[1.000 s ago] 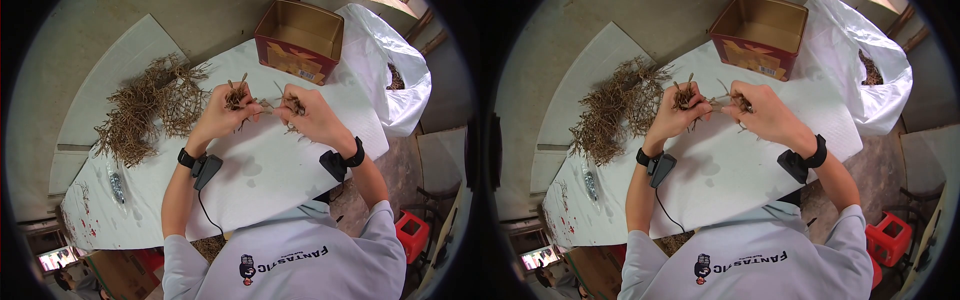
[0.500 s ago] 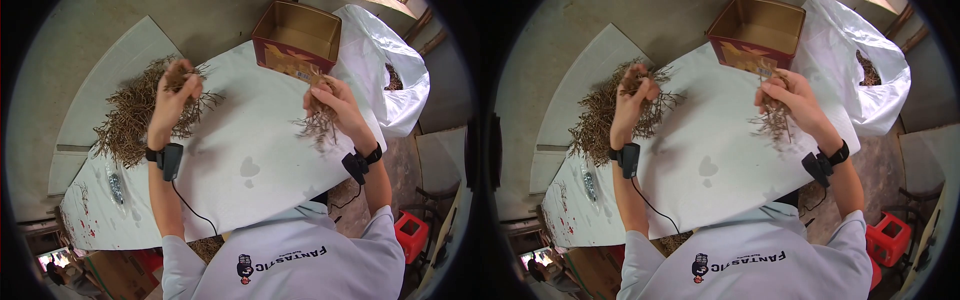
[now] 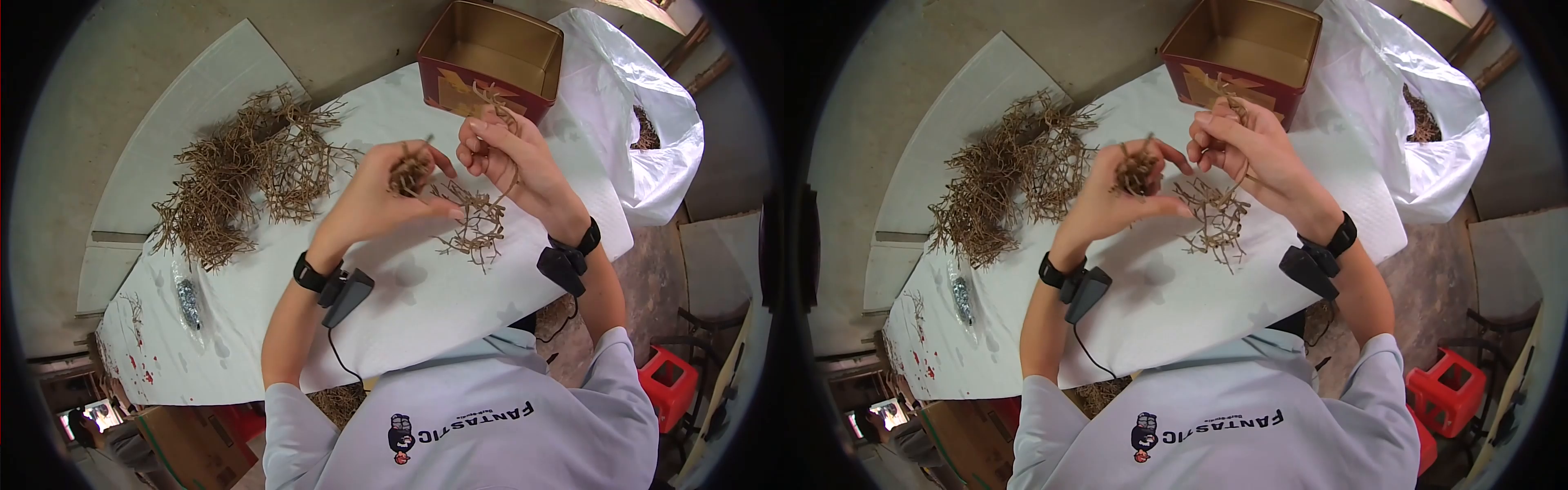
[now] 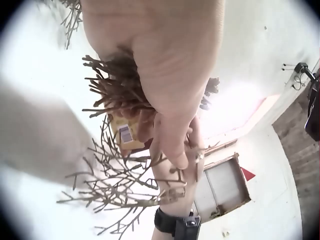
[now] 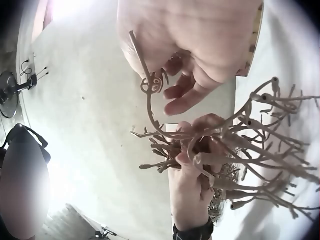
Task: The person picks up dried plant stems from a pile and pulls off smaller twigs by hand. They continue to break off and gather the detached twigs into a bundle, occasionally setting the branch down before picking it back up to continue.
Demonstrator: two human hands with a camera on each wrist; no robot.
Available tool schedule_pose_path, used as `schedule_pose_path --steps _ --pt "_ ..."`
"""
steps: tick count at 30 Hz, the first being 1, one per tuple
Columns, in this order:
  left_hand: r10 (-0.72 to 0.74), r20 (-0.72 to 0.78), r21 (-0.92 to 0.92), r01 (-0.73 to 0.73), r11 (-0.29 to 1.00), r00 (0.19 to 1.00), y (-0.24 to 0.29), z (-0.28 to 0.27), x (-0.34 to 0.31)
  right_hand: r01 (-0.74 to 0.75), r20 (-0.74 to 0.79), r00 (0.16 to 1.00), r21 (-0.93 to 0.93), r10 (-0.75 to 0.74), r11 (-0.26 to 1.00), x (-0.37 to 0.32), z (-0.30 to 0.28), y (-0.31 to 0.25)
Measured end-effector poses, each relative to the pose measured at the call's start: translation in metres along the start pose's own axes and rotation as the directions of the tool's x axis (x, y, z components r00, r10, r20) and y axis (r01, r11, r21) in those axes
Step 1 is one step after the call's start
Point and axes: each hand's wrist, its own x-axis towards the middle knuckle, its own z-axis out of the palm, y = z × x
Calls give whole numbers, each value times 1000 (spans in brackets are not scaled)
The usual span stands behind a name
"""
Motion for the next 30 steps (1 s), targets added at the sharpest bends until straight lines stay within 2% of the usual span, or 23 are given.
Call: schedule_pose_path --steps 2,3,6,7,8,10,11,14,19,22,23,24,26,27,30 --pt "-116 79 -2 117 993 990 14 9 -1 28 11 1000 21 -28 999 2 -1 1" --pt "-116 79 -3 117 993 990 11 12 -1 27 10 1000 20 -27 999 2 -1 2" --pt "-69 7 270 64 961 998 -10 22 -2 61 -47 997 -92 -66 994 -1 -1 6" --pt "-70 6 269 66 961 998 -14 22 -3 59 -47 997 -92 -64 994 -5 1 5" --pt "-43 -8 228 44 973 999 -17 19 -2 62 -43 996 -247 -75 967 -10 4 2" --pt "9 -40 148 -3 989 999 -20 14 0 64 -29 995 -535 -94 843 -21 10 -2" --pt "10 -39 146 -4 989 999 -19 13 0 63 -32 995 -536 -94 842 -27 13 0" --pt "-2 -173 17 5 1000 985 -13 8 3 21 -42 990 -895 -132 446 -37 22 7" --pt "-80 -192 -33 75 997 978 -8 4 2 -4 -86 982 -901 -171 434 -36 26 12" --pt "87 -270 182 -38 983 959 -8 0 3 87 -49 980 -771 -194 631 -33 20 13" --pt "86 -270 182 -37 983 959 -5 1 3 87 -48 980 -770 -194 632 -32 21 12" --pt "108 -282 351 -2 936 953 -2 1 1 73 -45 988 -709 -148 702 -31 22 11" --pt "155 -294 646 76 759 943 5 4 -1 32 -27 998 -572 -57 820 -30 24 9" --pt "153 -296 645 79 760 943 4 4 -1 30 -26 998 -572 -54 820 -29 23 10" --pt "104 -258 616 81 783 960 -1 4 0 71 30 997 -722 -71 688 -26 20 11"
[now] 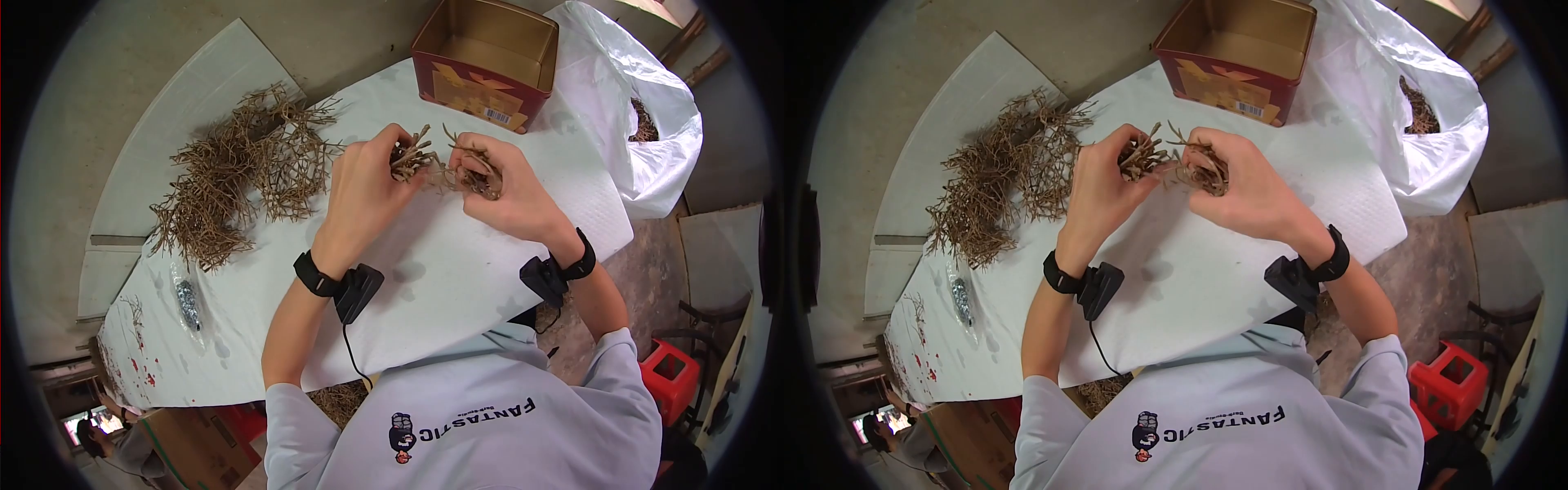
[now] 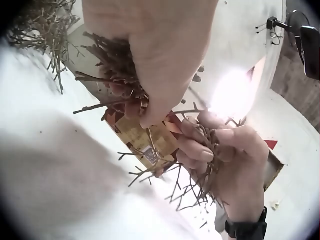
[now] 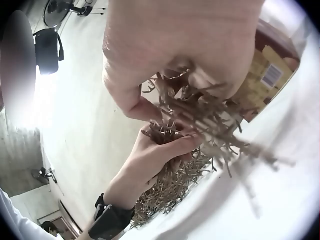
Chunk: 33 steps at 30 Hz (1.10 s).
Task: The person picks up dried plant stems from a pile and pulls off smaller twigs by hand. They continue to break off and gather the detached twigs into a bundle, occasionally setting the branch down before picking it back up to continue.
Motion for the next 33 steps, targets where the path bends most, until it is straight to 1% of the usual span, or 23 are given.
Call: schedule_pose_path --steps 1,4,5,6,8,9,12,13,16,17,19,20,21,24,25,28,29,32,33 --pt "-3 -2 0 3 1000 1000 -3 1 0 0 4 1000 0 0 1000 0 2 -1" --pt "4 -27 -64 -5 998 1000 -12 5 1 -62 -48 997 -140 56 988 -2 10 -9" --pt "5 -28 -65 -7 998 1000 -14 7 1 -61 -49 997 -142 55 988 -2 12 -9" --pt "88 -72 -41 -91 995 993 -14 10 0 -41 -87 996 -112 31 993 -2 13 -8" --pt "252 -153 22 -251 968 956 -16 14 -2 6 -162 987 -53 -15 999 -1 16 -4" --pt "250 -153 22 -250 968 956 -17 15 -2 5 -162 987 -52 -14 999 0 18 -1" --pt "379 -273 145 -351 925 884 -18 17 -2 -31 -243 970 -79 11 996 1 24 6" --pt "380 -273 146 -352 924 884 -18 17 -2 -30 -244 970 -78 10 996 1 25 6" --pt "371 -278 278 -296 914 886 -16 18 -3 -55 -246 968 -38 44 998 -1 27 1" --pt "371 -276 276 -296 914 887 -16 18 -4 -57 -247 968 -37 46 998 -2 27 -1" --pt "233 -170 289 -178 940 957 -16 18 -4 -66 -177 984 -194 31 979 -4 24 -9" --pt "159 -117 301 -118 946 980 -16 18 -4 -64 -140 990 -271 27 960 -5 24 -11" --pt "159 -118 301 -117 946 980 -18 19 -4 -64 -139 990 -271 27 960 -5 25 -10" --pt "195 -72 140 -184 973 978 -30 23 -3 150 -123 965 -469 -233 870 -4 28 -4" --pt "193 -72 141 -182 973 978 -33 24 -2 151 -121 965 -468 -232 871 -4 29 -3" --pt "204 -50 23 -203 979 978 -37 26 2 189 -98 954 -538 -283 821 -4 26 -8" --pt "203 -50 22 -202 979 978 -37 26 1 189 -97 954 -538 -283 821 -5 27 -8" --pt "271 -95 172 -252 952 958 -35 26 1 143 -121 960 -562 -252 814 -4 28 -7" --pt "269 -97 172 -250 953 958 -35 26 1 144 -118 961 -563 -251 814 -5 28 -7"
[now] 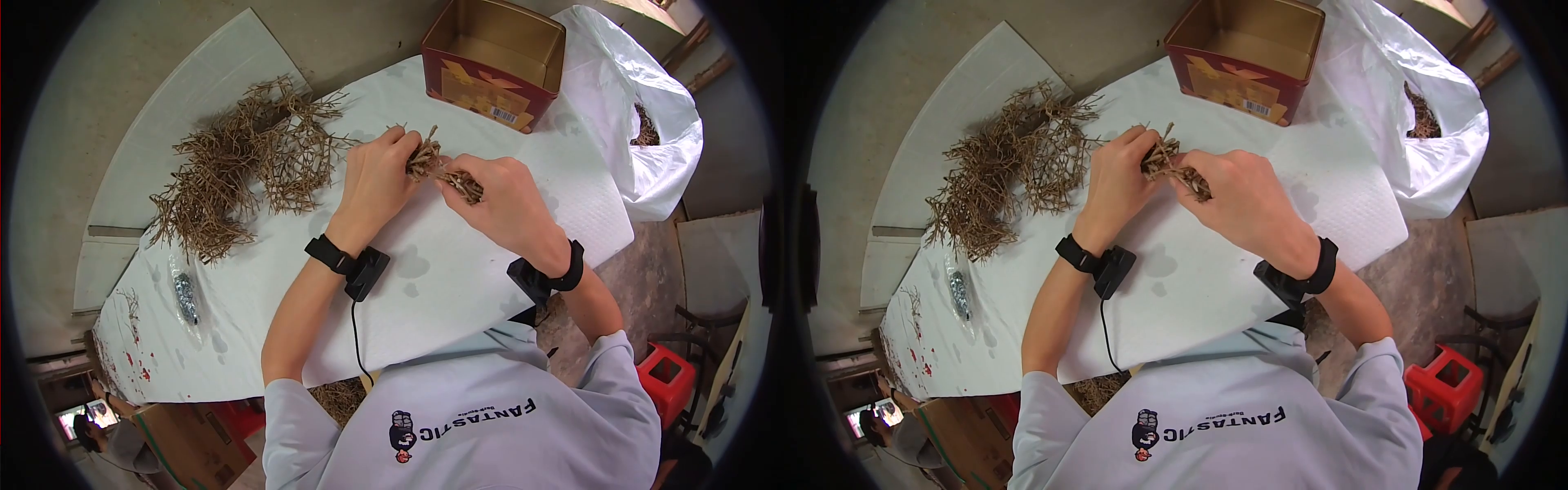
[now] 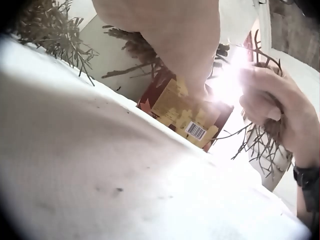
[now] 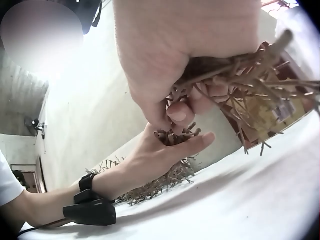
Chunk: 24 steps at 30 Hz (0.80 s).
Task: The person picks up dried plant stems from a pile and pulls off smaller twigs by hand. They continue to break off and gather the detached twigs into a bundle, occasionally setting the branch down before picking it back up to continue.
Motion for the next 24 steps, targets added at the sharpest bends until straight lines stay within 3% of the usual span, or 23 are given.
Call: schedule_pose_path --steps 3,7,12,15,19,20,22,24 --pt "26 -27 201 -20 979 999 0 0 -2 -29 -12 1000 12 29 1000 -3 2 -2" --pt "190 -70 203 -173 964 979 -12 -3 -3 -39 -15 999 17 39 999 -7 4 -7" --pt "289 -30 225 -275 935 957 -26 -10 -2 -24 -6 1000 47 25 999 -12 3 -14" --pt "338 -44 165 -327 931 940 -29 -10 -2 142 -60 988 -32 -144 989 -15 6 -14" --pt "373 -82 33 -372 928 924 -44 -14 0 229 -122 964 -61 -235 972 -18 1 -16" --pt "371 -85 33 -369 929 925 -52 -20 -2 231 -118 964 -62 -237 971 -24 -7 -20" --pt "-4 -263 -95 -21 995 965 -72 -37 -6 237 -114 965 8 -235 971 -41 -29 -35" --pt "-43 -274 -67 25 997 961 -81 -51 0 238 -126 965 39 -232 970 -43 -37 -35"
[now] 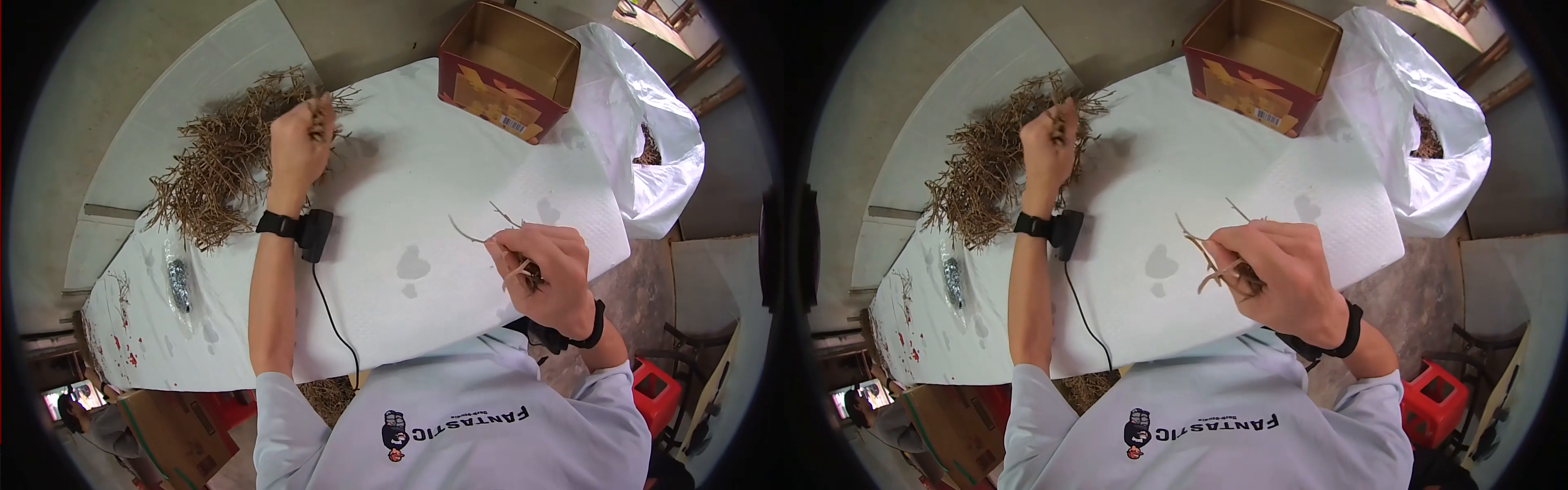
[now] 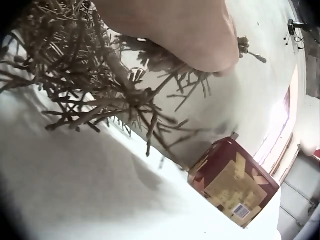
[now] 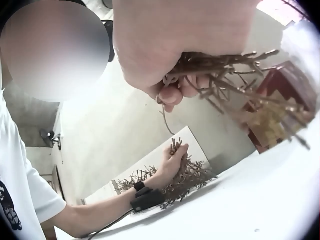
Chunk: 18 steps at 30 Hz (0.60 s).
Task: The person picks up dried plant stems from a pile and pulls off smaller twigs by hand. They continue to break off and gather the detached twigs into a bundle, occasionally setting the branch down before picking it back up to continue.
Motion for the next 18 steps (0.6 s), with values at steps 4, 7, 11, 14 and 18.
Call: schedule_pose_path --steps 4,7,11,14,18 --pt "-85 37 18 84 996 996 11 -1 10 -301 99 952 158 288 940 1 2 17" --pt "-74 145 -90 88 992 987 30 10 11 -557 215 810 573 546 601 13 9 51" --pt "-69 202 -304 130 944 977 47 14 14 -557 410 770 805 488 202 23 9 79" --pt "-96 331 -351 217 911 939 60 9 16 -475 434 754 879 494 -47 28 12 85" --pt "-389 507 -571 638 517 769 84 28 9 -514 448 776 857 444 32 25 23 98"
